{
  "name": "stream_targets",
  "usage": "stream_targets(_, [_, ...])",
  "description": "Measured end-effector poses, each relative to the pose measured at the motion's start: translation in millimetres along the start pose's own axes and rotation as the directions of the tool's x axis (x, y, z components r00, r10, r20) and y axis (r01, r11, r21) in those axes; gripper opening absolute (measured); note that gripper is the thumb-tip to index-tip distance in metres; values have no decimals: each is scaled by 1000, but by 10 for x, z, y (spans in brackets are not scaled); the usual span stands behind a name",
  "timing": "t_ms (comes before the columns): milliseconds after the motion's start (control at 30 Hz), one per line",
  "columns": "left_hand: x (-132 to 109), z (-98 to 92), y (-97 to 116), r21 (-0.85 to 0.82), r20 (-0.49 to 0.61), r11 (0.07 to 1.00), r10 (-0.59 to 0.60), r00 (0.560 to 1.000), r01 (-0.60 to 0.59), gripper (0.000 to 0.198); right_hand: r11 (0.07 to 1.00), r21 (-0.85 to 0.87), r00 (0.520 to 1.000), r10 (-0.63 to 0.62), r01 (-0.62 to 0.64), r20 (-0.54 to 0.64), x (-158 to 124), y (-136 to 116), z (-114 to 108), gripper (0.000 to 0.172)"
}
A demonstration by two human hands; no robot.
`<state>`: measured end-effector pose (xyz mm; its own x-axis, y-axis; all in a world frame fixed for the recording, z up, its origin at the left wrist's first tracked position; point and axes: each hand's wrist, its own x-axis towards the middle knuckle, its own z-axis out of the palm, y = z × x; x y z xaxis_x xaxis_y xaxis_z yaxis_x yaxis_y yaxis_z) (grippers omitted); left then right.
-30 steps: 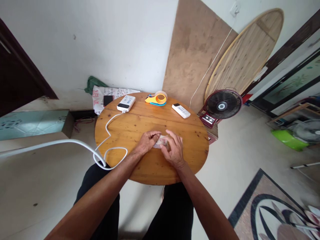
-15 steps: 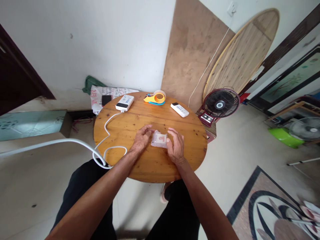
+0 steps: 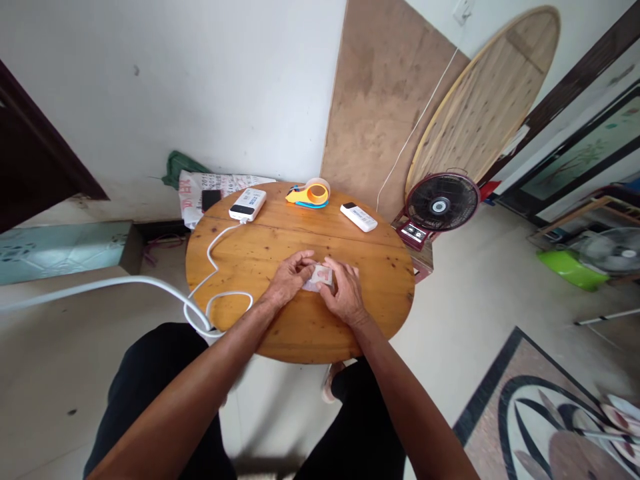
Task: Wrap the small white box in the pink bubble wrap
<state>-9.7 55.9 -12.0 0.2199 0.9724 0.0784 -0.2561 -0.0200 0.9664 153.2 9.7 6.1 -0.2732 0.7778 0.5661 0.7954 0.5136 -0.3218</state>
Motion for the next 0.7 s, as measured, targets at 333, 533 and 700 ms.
stream_targets(333, [-8,33,55,-47,-22,999,6,1000,-7,58,1000,23,1000,-14,14,1,1,-2,-11,51])
stream_targets(533, [-18,47,139,-156,-146,988,-21,989,-2,57,999,40,994,26,-22,-108,-16,12,-28,36])
stream_targets(700, [17,42,148,-190,-230,981,-11,973,-34,48,997,17,983,79,-77,-167,-12,32,-22,33])
